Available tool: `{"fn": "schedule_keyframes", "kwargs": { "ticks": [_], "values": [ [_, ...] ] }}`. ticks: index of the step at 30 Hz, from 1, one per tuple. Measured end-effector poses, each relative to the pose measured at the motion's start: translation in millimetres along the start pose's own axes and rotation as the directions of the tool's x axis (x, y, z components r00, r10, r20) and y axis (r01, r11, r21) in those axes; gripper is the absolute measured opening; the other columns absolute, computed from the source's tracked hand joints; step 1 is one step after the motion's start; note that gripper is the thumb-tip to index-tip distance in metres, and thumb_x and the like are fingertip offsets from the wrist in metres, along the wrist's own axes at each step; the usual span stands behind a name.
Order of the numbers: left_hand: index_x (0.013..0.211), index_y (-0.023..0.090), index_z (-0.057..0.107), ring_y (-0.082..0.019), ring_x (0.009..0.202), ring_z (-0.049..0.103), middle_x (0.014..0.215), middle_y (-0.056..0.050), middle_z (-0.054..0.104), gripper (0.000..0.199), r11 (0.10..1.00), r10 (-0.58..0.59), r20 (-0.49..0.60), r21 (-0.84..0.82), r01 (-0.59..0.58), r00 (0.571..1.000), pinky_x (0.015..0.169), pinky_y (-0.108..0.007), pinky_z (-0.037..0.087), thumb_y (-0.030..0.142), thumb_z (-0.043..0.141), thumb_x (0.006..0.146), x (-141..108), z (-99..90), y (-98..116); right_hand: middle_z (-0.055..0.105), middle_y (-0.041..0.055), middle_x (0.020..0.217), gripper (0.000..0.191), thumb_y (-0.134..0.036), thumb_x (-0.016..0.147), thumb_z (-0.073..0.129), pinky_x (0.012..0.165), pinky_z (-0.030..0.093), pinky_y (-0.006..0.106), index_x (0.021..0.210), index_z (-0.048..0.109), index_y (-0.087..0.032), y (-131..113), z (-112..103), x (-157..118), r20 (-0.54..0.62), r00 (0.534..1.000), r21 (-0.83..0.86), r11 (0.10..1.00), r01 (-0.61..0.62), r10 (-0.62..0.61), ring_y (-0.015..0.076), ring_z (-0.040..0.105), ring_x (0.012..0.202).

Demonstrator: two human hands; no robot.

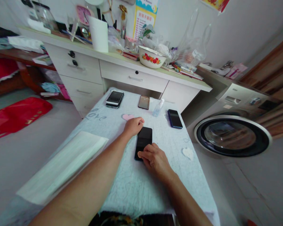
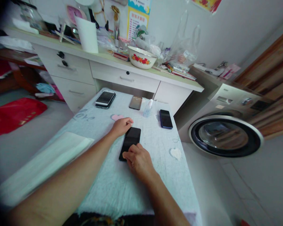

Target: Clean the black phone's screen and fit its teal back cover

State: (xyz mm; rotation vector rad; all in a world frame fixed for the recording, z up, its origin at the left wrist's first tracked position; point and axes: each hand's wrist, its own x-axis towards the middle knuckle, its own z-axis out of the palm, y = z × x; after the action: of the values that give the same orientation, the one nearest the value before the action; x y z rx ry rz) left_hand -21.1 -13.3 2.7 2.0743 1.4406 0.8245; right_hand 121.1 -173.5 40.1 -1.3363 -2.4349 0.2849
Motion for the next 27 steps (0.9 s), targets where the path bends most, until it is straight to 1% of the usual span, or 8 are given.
{"fn": "schedule_keyframes", "kwargs": {
  "ticks": [4, 9, 14, 17, 21, 27],
  "values": [
    [0.092, 0.021, 0.069, -0.016, 0.074, 0.064, 0.080, -0.001, 0.073, 0.021, 1.000, 0.004, 0.001, -0.002, -0.004, 1.000, 0.064, -0.025, 0.043, 0.019, 0.051, 0.080, 0.2, 0.1, -0.8, 0.061, 0.0038, 0.085, 0.022, -0.015, 0.092, 0.054, 0.068, 0.040, 0.027, 0.092, 0.073, -0.025, 5.0, 0.5, 0.1, -0.042, 0.995, -0.035, 0.995, -0.089, 0.087, 0.0169, 0.050, 0.081],
    [0.093, 0.021, 0.069, -0.016, 0.075, 0.064, 0.080, -0.001, 0.073, 0.022, 1.000, 0.001, 0.005, -0.006, -0.001, 1.000, 0.065, -0.024, 0.043, 0.020, 0.051, 0.080, 0.6, 0.6, -2.0, 0.062, 0.0037, 0.086, 0.021, -0.014, 0.090, 0.056, 0.072, 0.042, 0.028, 0.095, 0.073, -0.026, 13.7, -0.1, -1.8, -0.081, 0.983, -0.063, 0.983, -0.171, 0.166, 0.0173, 0.051, 0.084],
    [0.092, 0.021, 0.069, -0.016, 0.074, 0.064, 0.078, -0.001, 0.073, 0.022, 1.000, 0.010, 0.001, -0.013, -0.010, 1.000, 0.066, -0.025, 0.043, 0.020, 0.051, 0.080, 0.3, 0.3, -1.8, 0.062, 0.0041, 0.085, 0.020, -0.014, 0.090, 0.056, 0.072, 0.042, 0.028, 0.093, 0.073, -0.025, 19.8, 0.8, -3.2, -0.140, 0.959, -0.105, 0.959, -0.263, 0.247, 0.0181, 0.051, 0.084],
    [0.092, 0.021, 0.068, -0.016, 0.075, 0.065, 0.079, -0.001, 0.073, 0.021, 1.000, 0.010, 0.000, -0.012, -0.010, 1.000, 0.067, -0.025, 0.043, 0.020, 0.051, 0.080, 0.0, 0.3, -2.0, 0.061, 0.0044, 0.085, 0.018, -0.016, 0.091, 0.056, 0.071, 0.041, 0.029, 0.092, 0.072, -0.024, 19.2, 3.0, -1.6, -0.163, 0.948, -0.125, 0.947, -0.295, 0.274, 0.0186, 0.050, 0.084],
    [0.092, 0.021, 0.068, -0.016, 0.075, 0.065, 0.080, -0.001, 0.073, 0.021, 1.000, 0.003, 0.003, -0.004, -0.003, 1.000, 0.067, -0.025, 0.044, 0.020, 0.051, 0.080, 0.0, 0.9, -2.2, 0.061, 0.0047, 0.085, 0.019, -0.018, 0.093, 0.054, 0.071, 0.041, 0.029, 0.090, 0.072, -0.024, 13.9, 5.2, 3.0, -0.148, 0.955, -0.120, 0.954, -0.274, 0.255, 0.0185, 0.050, 0.083],
    [0.092, 0.021, 0.068, -0.016, 0.076, 0.065, 0.081, -0.002, 0.073, 0.021, 1.000, 0.013, -0.004, -0.020, -0.013, 1.000, 0.066, -0.025, 0.044, 0.020, 0.051, 0.080, 0.6, 1.8, -2.7, 0.060, 0.0040, 0.087, 0.018, -0.018, 0.092, 0.054, 0.069, 0.040, 0.027, 0.091, 0.071, -0.023, 4.9, 4.6, 6.4, -0.065, 0.988, -0.071, 0.987, -0.146, 0.142, 0.0174, 0.049, 0.083]
  ]
}}
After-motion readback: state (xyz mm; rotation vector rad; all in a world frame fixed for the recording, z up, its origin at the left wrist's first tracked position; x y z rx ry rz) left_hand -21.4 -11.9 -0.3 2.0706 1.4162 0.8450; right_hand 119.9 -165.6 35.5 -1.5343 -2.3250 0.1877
